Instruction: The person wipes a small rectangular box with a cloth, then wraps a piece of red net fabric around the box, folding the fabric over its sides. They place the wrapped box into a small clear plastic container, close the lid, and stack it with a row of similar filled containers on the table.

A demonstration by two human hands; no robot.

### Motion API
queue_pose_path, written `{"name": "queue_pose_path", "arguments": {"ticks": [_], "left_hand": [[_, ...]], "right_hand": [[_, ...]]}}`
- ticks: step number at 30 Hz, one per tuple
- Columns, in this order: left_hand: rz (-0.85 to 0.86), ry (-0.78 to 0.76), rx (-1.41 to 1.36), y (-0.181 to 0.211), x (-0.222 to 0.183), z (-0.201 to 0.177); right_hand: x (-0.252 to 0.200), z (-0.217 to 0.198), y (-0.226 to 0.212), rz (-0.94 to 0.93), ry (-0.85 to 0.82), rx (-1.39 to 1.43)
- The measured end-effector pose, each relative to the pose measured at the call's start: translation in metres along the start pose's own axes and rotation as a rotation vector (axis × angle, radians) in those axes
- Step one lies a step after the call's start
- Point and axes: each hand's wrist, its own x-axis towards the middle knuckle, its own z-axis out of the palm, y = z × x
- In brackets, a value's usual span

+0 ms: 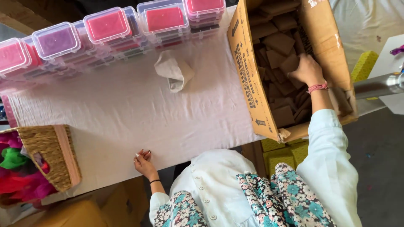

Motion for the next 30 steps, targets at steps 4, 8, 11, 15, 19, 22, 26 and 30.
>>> {"name": "queue_pose_path", "arguments": {"ticks": [4,8,11,15,19,22,26,30], "left_hand": [[0.009,0.049,-0.022,-0.005,-0.003,0.001],[0.015,0.079,-0.058,-0.006,-0.005,0.007],[0.027,0.107,-0.069,-0.013,-0.009,0.007],[0.044,0.111,-0.058,-0.006,-0.021,0.008],[0.038,0.113,-0.037,0.006,-0.027,0.014],[0.039,0.105,-0.022,0.008,-0.026,0.015],[0.022,0.1,-0.027,0.012,-0.025,0.016],[-0.018,0.074,-0.022,0.011,-0.019,0.01]], "right_hand": [[0.012,-0.051,-0.04,-0.141,0.192,0.078],[0.051,-0.046,-0.052,-0.185,0.224,0.112],[0.104,0.026,-0.025,-0.178,0.203,0.064],[0.127,0.082,-0.003,-0.238,0.321,0.048],[0.095,0.056,-0.018,-0.186,0.329,0.041],[0.07,0.036,-0.028,-0.02,0.233,0.122],[0.036,0.014,-0.041,0.108,0.231,0.116],[0.024,0.023,-0.026,0.029,0.294,-0.097]]}}
